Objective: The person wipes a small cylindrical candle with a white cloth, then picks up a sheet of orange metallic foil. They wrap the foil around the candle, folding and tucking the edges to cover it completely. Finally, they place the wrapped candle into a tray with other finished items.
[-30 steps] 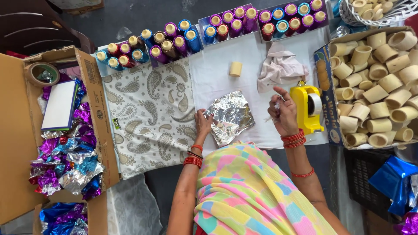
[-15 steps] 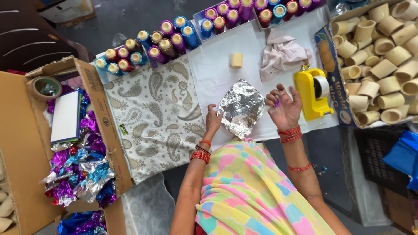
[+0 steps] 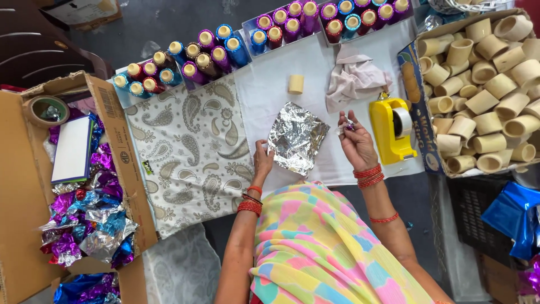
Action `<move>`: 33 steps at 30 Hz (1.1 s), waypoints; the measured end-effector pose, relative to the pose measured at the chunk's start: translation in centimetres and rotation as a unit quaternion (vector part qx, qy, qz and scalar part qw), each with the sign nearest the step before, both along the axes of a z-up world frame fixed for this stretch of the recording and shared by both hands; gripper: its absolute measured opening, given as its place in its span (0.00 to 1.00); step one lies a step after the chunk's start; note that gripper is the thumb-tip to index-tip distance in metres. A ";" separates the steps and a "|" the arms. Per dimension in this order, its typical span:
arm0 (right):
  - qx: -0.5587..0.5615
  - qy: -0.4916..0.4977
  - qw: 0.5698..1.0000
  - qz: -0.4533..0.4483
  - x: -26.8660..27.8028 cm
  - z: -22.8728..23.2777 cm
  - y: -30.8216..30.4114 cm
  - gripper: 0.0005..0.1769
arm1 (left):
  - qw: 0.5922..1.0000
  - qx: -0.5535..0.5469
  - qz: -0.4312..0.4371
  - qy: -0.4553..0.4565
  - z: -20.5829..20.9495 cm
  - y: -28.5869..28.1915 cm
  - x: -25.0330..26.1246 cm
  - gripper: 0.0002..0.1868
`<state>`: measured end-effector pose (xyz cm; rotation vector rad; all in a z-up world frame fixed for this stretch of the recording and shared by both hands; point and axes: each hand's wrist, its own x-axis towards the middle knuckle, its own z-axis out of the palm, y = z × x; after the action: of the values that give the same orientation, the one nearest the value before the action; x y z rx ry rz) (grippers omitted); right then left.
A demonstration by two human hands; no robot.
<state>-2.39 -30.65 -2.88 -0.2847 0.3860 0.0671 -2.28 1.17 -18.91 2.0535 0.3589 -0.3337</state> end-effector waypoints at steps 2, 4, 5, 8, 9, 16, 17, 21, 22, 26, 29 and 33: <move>-0.001 -0.003 1.000 -0.001 0.2 -0.4 -0.1 0.27 | 1.000 0.006 0.004 0.006 -0.1 0.0 0.1 0.27; -0.004 -0.001 1.000 -0.003 0.1 -0.9 -0.4 0.26 | 1.000 0.011 0.006 0.015 -0.5 -0.1 -0.1 0.26; -0.011 0.004 1.000 -0.004 -0.1 -1.1 -0.5 0.25 | 1.000 0.009 0.014 0.009 -1.0 -0.1 -0.2 0.26; -0.040 0.010 0.999 -0.005 -0.7 -1.9 -0.7 0.23 | 0.999 0.009 0.032 0.006 -1.4 0.0 -0.7 0.25; -0.062 0.008 0.998 -0.006 -0.9 -2.1 -0.7 0.23 | 0.999 0.010 0.041 0.006 -1.4 -0.1 -0.7 0.24; -0.169 0.054 0.984 0.030 -4.1 -3.1 -1.3 0.19 | 0.998 -0.007 0.066 -0.007 -3.0 0.1 -0.9 0.22; -0.160 0.062 0.984 0.044 -5.0 -4.7 -1.8 0.18 | 0.998 -0.003 0.066 -0.003 -2.9 0.1 -0.8 0.22; -0.153 0.088 0.982 0.064 -8.2 -8.0 -3.1 0.13 | 0.997 0.007 0.077 0.016 -2.3 0.0 -0.5 0.21; -0.153 0.087 0.982 0.063 -8.7 -7.8 -3.2 0.13 | 0.997 0.007 0.076 0.014 -2.4 0.0 -0.3 0.21; -0.229 0.141 0.960 0.075 -11.1 -7.0 -3.5 0.17 | 0.997 0.019 0.071 0.015 -2.6 0.0 -0.5 0.20; -0.285 0.182 0.937 0.085 -13.1 -8.3 -4.4 0.20 | 0.997 0.020 0.072 0.015 -2.7 0.0 -0.4 0.20; -0.317 0.247 0.911 0.090 -17.0 -13.6 -6.8 0.22 | 0.997 0.021 0.071 0.001 -3.6 0.3 -0.5 0.20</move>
<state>-19.34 -37.41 -16.45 -0.9591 0.8859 0.1974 -2.83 1.44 -22.50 2.0566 0.5139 -0.2425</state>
